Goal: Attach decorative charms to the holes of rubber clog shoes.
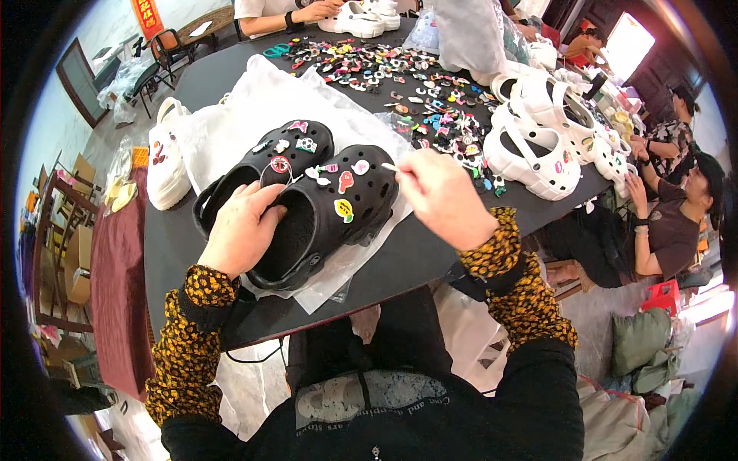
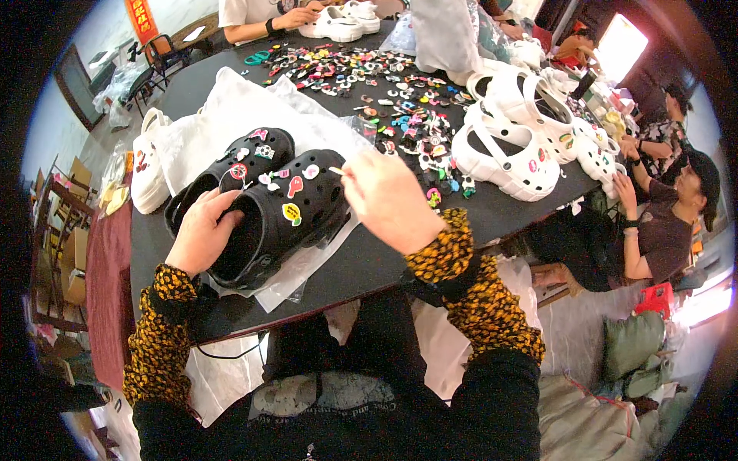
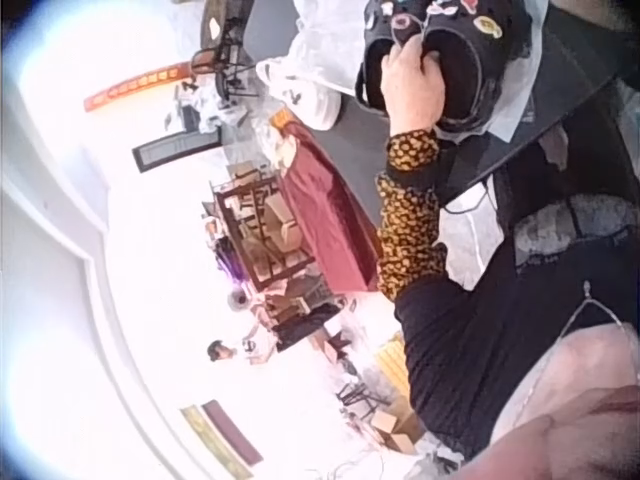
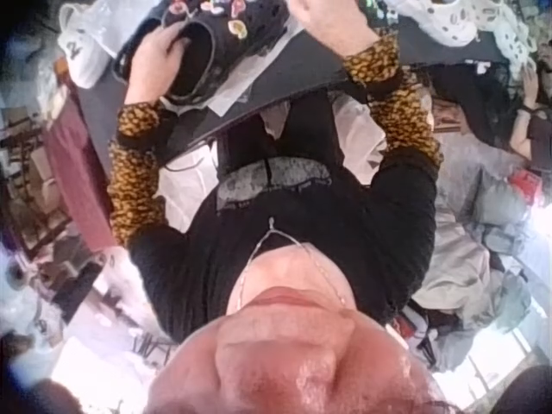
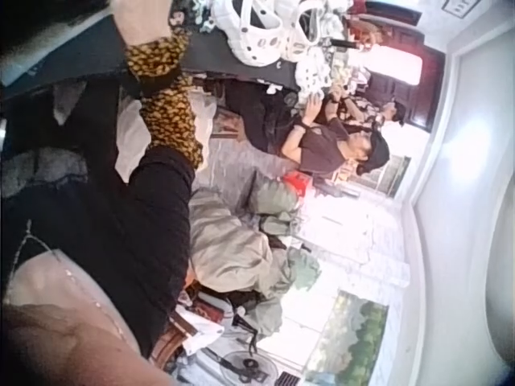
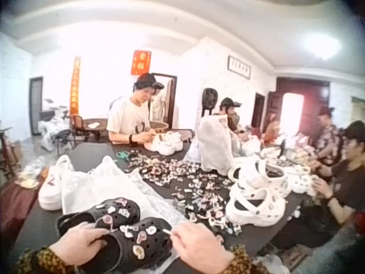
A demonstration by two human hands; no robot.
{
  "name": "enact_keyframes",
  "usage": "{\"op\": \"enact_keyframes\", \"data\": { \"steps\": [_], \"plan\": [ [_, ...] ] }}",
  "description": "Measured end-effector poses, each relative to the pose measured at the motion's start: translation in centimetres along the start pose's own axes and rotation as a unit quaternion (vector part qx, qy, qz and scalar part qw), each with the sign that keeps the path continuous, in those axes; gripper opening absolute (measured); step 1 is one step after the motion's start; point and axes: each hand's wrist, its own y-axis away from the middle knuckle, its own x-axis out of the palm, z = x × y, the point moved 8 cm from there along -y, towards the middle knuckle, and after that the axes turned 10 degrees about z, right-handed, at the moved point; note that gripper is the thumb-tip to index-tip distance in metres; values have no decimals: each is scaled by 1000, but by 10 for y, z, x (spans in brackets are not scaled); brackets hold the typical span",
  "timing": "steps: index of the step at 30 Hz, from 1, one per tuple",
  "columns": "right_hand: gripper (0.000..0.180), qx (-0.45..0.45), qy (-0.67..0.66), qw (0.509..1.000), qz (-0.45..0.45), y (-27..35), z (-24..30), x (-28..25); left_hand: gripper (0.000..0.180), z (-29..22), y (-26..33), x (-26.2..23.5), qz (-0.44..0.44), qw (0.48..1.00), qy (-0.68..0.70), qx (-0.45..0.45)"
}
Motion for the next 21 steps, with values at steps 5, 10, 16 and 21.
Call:
{"op": "enact_keyframes", "data": {
  "steps": [5, 10, 16, 21],
  "plan": [
    [16, -56, 102, 993, -9, 0, 22, 27, 30, -1, 3, -3, -2, 1000, -4, -2],
    [16, -44, 38, 998, -6, -2, 17, 25, 30, -1, 2, -3, -4, 1000, 0, 6],
    [15, -12, -41, 999, 18, -3, 14, 28, 27, 2, 1, -3, -23, 1000, -6, 19],
    [14, -2, -62, 998, 32, -3, 10, 32, 28, 2, 0, -2, -9, 1000, 1, 10]
  ]
}}
